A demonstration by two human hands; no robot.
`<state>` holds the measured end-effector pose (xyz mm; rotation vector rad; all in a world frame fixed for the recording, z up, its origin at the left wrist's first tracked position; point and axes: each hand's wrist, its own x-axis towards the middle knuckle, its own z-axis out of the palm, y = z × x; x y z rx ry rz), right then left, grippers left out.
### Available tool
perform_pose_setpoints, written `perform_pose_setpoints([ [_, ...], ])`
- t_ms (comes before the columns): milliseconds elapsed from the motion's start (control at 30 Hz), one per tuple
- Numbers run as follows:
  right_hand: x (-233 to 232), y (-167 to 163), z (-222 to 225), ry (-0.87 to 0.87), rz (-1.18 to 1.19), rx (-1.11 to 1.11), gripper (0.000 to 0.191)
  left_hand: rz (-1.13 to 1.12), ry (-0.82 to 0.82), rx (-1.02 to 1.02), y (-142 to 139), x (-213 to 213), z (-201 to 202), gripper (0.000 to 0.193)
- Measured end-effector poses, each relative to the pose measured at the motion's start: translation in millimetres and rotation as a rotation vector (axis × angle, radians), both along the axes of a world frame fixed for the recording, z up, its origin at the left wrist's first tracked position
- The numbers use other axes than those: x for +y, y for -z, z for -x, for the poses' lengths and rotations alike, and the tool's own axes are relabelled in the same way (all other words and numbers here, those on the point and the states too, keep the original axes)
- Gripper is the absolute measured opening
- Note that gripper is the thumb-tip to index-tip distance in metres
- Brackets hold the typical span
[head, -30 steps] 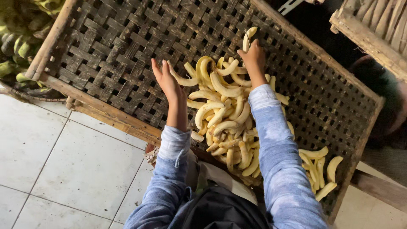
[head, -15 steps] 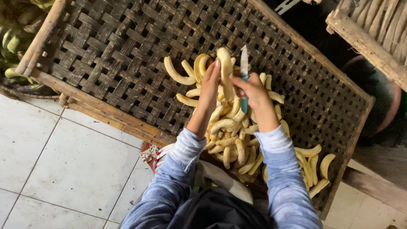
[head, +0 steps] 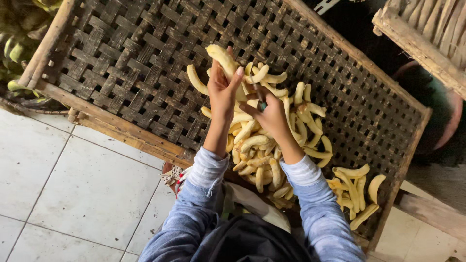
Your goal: The person sits at a woven bamboo rack covered with bananas and uses a small knife to peel them by hand. Peeled bananas are placed in a row along the edge of the rack while peels are set aside, and the person works through the pile one banana at a time.
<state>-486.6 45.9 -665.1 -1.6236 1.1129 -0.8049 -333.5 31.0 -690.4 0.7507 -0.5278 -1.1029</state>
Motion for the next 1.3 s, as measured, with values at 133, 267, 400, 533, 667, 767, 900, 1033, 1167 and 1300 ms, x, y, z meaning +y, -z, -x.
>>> perform_pose_setpoints([
  [133, 10, 8, 11, 0.081, -0.314, -0.215, 0.036, 0.091, 0.116, 0.112, -13, 5, 3, 0.060],
  [267, 29, -2, 31, -0.050, -0.596, -0.398, 0.036, 0.256, 0.030, 0.227, -25, 14, 2, 0.054],
  [400, 66, -25, 35, -0.204, -0.198, -0.107, 0.049, 0.079, -0.229, 0.273, -20, 16, 11, 0.047],
  [533, 84, -46, 48, -0.185, 0.097, 0.470, 0.052, -0.058, -0.161, 0.459, 8, 9, 18, 0.047],
  [667, 85, -51, 57, -0.250, 0.439, 0.418, 0.045, -0.230, -0.064, 0.387, 33, 9, 29, 0.040],
  [767, 83, -50, 59, -0.235, 0.441, 0.392, 0.043, -0.254, -0.031, 0.403, 42, 7, 40, 0.035],
  [900, 81, -44, 59, -0.207, 0.303, 0.425, 0.043, -0.241, -0.020, 0.403, 54, 1, 49, 0.033],
  [1033, 76, -34, 61, -0.199, 0.356, 0.411, 0.043, -0.190, 0.010, 0.476, 73, -5, 53, 0.033],
  [1167, 68, -19, 58, -0.160, 0.323, 0.438, 0.045, -0.128, 0.057, 0.505, 92, -14, 58, 0.033],
  [1300, 57, -8, 56, -0.133, 0.463, 0.400, 0.045, -0.161, 0.101, 0.485, 97, -16, 67, 0.035],
])
